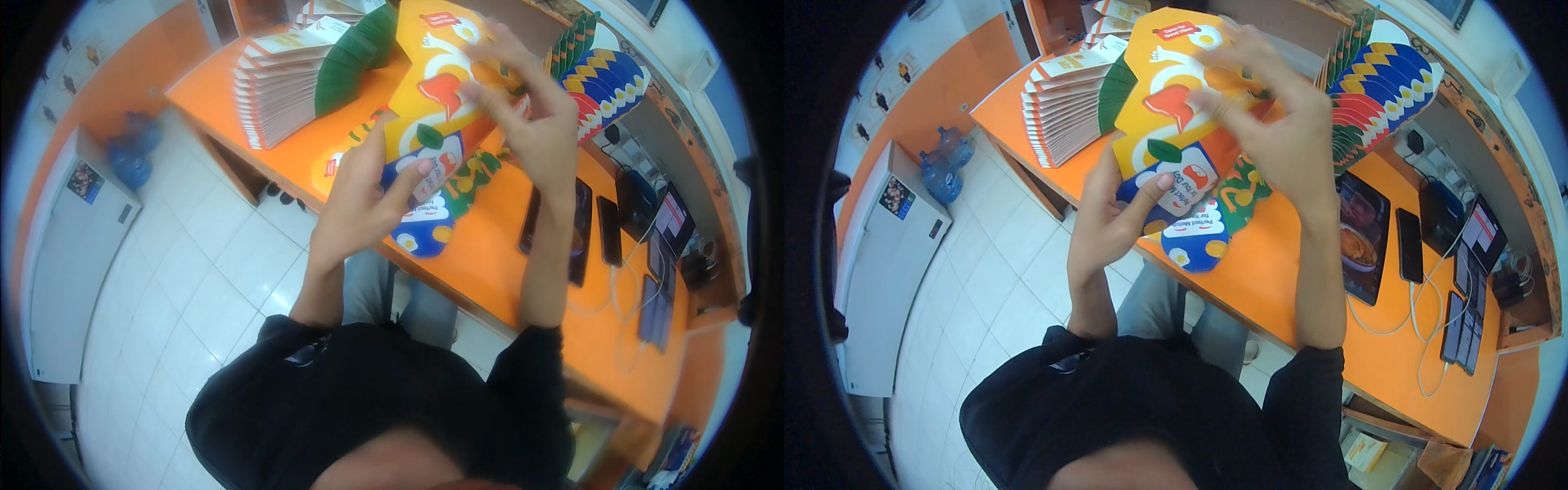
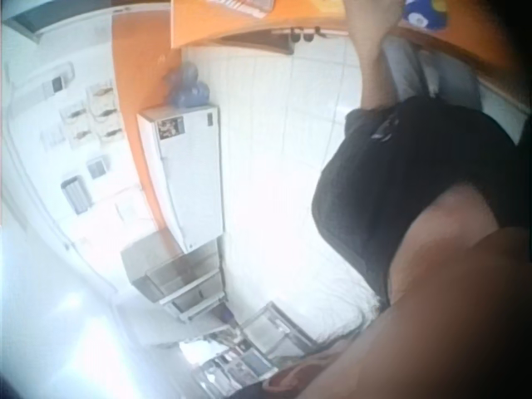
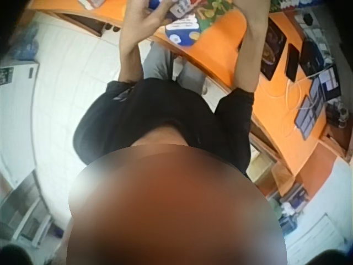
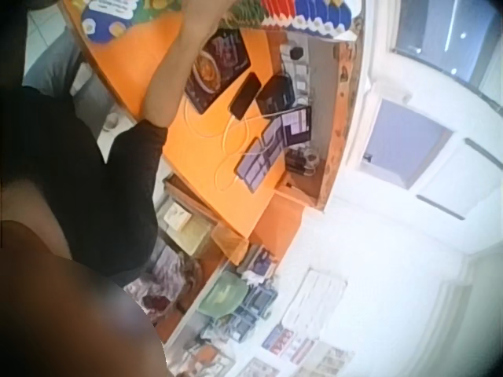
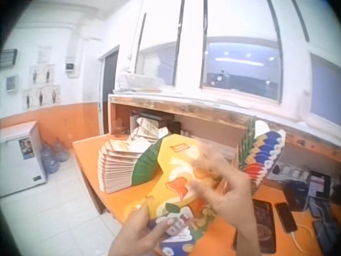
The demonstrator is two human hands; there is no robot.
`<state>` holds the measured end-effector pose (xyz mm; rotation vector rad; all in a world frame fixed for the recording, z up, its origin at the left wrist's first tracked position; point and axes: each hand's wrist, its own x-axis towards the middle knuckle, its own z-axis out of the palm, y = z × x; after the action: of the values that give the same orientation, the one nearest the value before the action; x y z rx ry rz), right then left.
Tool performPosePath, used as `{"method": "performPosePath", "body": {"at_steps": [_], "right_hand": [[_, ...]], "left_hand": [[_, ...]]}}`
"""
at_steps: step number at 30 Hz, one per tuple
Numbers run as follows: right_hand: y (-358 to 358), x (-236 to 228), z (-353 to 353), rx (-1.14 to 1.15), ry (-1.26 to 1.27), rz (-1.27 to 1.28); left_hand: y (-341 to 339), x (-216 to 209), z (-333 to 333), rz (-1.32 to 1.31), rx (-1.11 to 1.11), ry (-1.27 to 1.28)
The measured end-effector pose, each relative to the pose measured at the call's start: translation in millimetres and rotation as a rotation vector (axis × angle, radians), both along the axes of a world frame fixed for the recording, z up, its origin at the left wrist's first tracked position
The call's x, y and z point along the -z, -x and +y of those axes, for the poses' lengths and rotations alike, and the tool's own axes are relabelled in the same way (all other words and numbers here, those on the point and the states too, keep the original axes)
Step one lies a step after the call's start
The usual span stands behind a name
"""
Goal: The person folds and assembles multiple flat, colorful paper boxes into three-dimensional containers. They pick up each flat sheet, fold along creases, and interlock tabs to form the box shape, then place the finished boxes on the orange counter.
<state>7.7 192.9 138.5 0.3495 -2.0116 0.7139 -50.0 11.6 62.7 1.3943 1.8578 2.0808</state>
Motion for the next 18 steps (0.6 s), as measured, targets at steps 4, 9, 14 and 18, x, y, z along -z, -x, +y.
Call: {"method": "performPosePath", "body": {"at_steps": [4,9,14,18], "right_hand": [[-6,6,-9,0.055,-0.358,-0.138],[1,10,-20,-0.051,-0.345,-0.241],[9,19,-25,-0.147,-0.225,-0.26],[7,12,-25,-0.137,-0.229,-0.1]], "left_hand": [[5,1,-1,0.139,-0.033,-0.065],[7,1,-5,0.14,-0.083,-0.078],[7,3,-1,-0.071,-0.049,-0.244],[13,2,-2,-0.135,-0.035,-0.367]]}}
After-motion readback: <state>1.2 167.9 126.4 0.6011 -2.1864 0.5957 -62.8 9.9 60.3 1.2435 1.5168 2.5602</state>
